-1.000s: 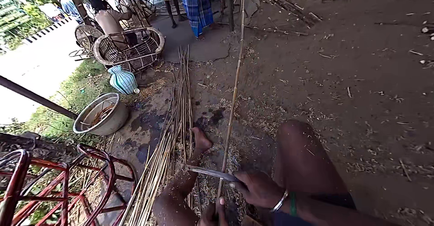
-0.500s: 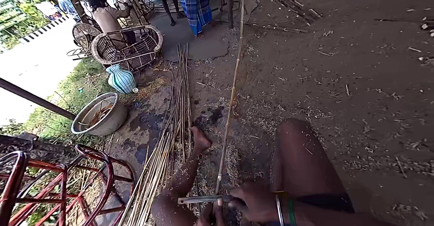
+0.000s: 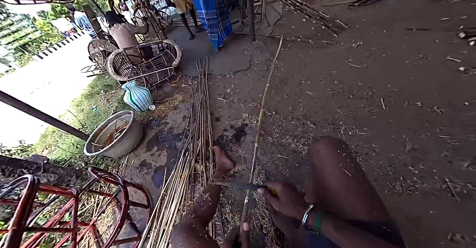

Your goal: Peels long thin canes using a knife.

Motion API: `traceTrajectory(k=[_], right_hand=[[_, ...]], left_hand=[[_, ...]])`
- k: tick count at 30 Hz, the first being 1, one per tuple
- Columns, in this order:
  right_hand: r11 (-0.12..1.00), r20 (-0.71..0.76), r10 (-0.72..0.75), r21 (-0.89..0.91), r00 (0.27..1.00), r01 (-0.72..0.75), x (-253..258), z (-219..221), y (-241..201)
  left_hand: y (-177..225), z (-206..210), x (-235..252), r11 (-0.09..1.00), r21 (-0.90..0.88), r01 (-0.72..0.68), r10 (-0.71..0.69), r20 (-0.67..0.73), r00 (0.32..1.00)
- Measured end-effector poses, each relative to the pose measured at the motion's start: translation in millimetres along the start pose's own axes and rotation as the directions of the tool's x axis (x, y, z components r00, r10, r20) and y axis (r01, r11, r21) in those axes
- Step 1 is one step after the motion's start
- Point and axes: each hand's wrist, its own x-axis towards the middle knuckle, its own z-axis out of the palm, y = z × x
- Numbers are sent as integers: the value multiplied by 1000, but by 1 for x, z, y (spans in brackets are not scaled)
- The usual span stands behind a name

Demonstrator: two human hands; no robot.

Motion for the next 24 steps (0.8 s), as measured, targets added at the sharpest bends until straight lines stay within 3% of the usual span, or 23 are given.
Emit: traceTrajectory(k=[2, 4, 5, 8, 9, 11, 12, 15, 18, 20, 22, 24], right_hand=[[997, -5, -67, -25, 998, 67, -11, 6, -6], [940, 42, -293, -168, 955, 296, -26, 14, -8], [924, 23, -324, -208, 946, 322, -27, 13, -8], [996, -59, -61, -75, 996, 57, -15, 1, -16], [993, -2, -71, -94, 997, 71, -18, 2, -19], [941, 122, -230, -226, 965, 253, -28, 9, -23], [937, 108, -233, -241, 966, 253, -28, 9, -23], [994, -13, -26, -111, 1000, 25, -17, 0, -25], [980, 100, -102, -161, 990, 117, -22, 1, -27], [986, 59, -51, -155, 997, 60, -16, -11, -29], [995, 156, -2, -103, 988, 18, -17, -13, -32], [958, 271, -140, -205, 952, 200, -27, -2, -35]], left_hand=[[2, 0, -3, 999, 7, -39, 39, -43, 998], [1, -4, -3, 995, 1, -97, 97, -72, 993], [-1, -5, -3, 994, -6, -112, 111, -74, 991], [-4, -6, -1, 992, -22, -125, 123, -91, 988], [-5, -6, -2, 991, -28, -130, 126, -102, 987], [-9, -6, -1, 990, -30, -138, 134, -111, 985], [-11, -5, 0, 990, -29, -137, 134, -109, 985], [-11, -4, -1, 990, -60, -130, 123, -108, 987], [-13, -6, -6, 988, -77, -135, 126, -115, 985], [-13, -6, -6, 987, -75, -140, 132, -105, 986], [-11, -4, -6, 987, -90, -133, 123, -115, 986], [-11, -5, -6, 985, -104, -137, 125, -111, 986]])
